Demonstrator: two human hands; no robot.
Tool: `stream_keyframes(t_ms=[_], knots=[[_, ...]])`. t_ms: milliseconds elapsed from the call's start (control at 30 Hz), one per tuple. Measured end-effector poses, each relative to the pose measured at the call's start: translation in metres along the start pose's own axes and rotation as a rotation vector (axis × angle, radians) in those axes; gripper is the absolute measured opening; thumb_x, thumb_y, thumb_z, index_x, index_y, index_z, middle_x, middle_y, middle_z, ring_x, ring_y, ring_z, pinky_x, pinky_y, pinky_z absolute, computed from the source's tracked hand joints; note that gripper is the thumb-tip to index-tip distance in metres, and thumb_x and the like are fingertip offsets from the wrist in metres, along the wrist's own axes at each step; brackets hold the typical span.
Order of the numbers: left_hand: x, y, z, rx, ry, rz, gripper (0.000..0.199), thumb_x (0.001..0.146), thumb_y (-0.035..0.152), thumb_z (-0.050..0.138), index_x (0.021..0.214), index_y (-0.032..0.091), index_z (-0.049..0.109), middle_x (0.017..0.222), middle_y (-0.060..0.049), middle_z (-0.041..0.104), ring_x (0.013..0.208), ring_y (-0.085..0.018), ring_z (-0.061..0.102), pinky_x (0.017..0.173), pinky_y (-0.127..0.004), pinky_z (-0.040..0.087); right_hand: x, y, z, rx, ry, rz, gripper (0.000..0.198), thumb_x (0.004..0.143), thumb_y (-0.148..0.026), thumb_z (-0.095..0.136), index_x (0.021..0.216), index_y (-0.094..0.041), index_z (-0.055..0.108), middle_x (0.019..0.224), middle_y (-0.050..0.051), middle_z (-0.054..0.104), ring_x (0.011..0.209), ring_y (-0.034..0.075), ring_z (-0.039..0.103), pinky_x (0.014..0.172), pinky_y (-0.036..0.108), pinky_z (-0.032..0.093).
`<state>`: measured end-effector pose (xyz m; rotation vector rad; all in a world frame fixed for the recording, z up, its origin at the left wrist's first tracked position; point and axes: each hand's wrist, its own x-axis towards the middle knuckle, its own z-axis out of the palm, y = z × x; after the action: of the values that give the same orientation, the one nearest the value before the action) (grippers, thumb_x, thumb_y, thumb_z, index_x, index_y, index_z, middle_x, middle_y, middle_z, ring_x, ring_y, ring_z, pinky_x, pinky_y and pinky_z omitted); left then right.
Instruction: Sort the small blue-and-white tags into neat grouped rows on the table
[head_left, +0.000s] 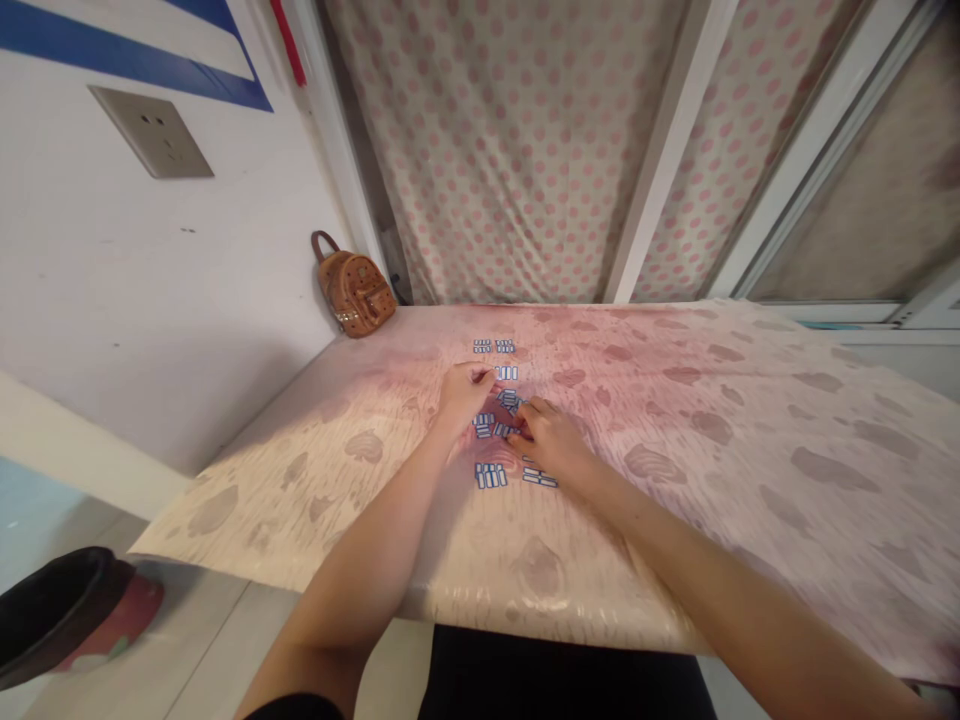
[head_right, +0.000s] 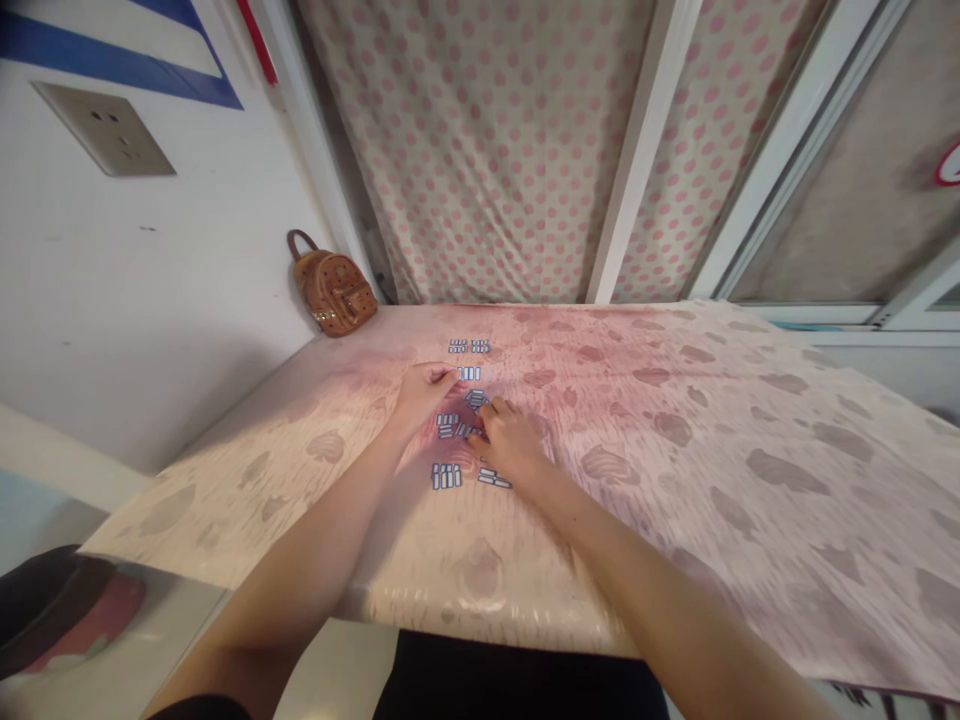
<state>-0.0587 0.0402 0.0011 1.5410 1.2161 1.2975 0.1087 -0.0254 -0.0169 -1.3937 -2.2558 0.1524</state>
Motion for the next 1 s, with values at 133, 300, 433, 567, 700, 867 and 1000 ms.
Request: stream_keyframes(t_ms=[133,300,433,567,700,867,1000], knots=[[0.0,-0.001,0.001,-0.004,-0.003,0.012,0.015,0.084,0.02,0.06,0.075,0.016,0.071,0.072,-0.005,0.074,0.068,-0.018,0.072,0.065,-0.026,0.054,0.001,0.001,0.0,0.043,-0.009,0.016,0.014,0.084,-0.019,0.068,0.081,-0.021,0.055,0.089,0.006,0.058,0.085,0.022,0.058,0.075,0.033,0.045],[0.001,-0.002,0.001,0.002,-0.018,0.005,0.015,0.084,0.019,0.059,0.076,0.016,0.071,0.072,-0.004,0.074,0.068,-0.018,0.072,0.065,-0.026,0.054,0.001,-0.001,0.003,0.18,0.011,-0.004,0.02,0.079,-0.006,0.062,0.081,-0.021,0.049,0.085,0.003,0.058,0.079,0.019,0.056,0.071,0.03,0.042],[0.0,-0.002,0.001,0.043,-0.038,0.025,0.015,0.083,0.019,0.06,0.075,0.016,0.072,0.073,-0.005,0.075,0.07,-0.018,0.072,0.065,-0.025,0.054,0.0,0.004,0.002,0.352,0.068,0.018,0.016,0.084,-0.006,0.052,0.087,-0.022,0.052,0.084,0.001,0.062,0.078,0.018,0.058,0.071,0.028,0.042],[-0.004,-0.001,0.003,0.088,-0.086,0.002,0.017,0.084,0.022,0.061,0.074,0.015,0.072,0.073,-0.006,0.075,0.068,-0.018,0.071,0.06,-0.024,0.051,0.0,0.014,-0.01,0.429,0.277,0.076,0.01,0.09,-0.017,0.049,0.094,-0.022,0.057,0.093,0.003,0.066,0.083,0.019,0.061,0.075,0.031,0.045],[-0.01,0.003,0.012,0.008,-0.166,-0.049,0.017,0.086,0.021,0.062,0.076,0.015,0.074,0.073,-0.006,0.075,0.067,-0.017,0.071,0.062,-0.024,0.053,0.001,0.022,-0.018,0.46,0.397,0.129,0.008,0.089,-0.021,0.05,0.094,-0.022,0.057,0.09,0.004,0.066,0.082,0.02,0.062,0.076,0.032,0.046],[-0.017,0.008,0.02,-0.074,-0.229,-0.097,0.017,0.086,0.016,0.063,0.072,0.015,0.074,0.068,-0.005,0.074,0.062,-0.016,0.069,0.062,-0.024,0.054,0.0,0.027,-0.018,0.433,0.429,0.159,0.007,0.089,-0.024,0.05,0.092,-0.022,0.056,0.086,0.004,0.065,0.078,0.02,0.061,0.073,0.032,0.046],[-0.019,0.01,0.02,-0.112,-0.266,-0.119,0.015,0.086,0.02,0.066,0.076,0.014,0.075,0.072,-0.006,0.075,0.065,-0.016,0.071,0.062,-0.024,0.054,0.0,0.027,-0.018,0.399,0.427,0.14,0.007,0.089,-0.024,0.049,0.092,-0.022,0.056,0.087,0.004,0.064,0.079,0.02,0.061,0.072,0.032,0.045]])
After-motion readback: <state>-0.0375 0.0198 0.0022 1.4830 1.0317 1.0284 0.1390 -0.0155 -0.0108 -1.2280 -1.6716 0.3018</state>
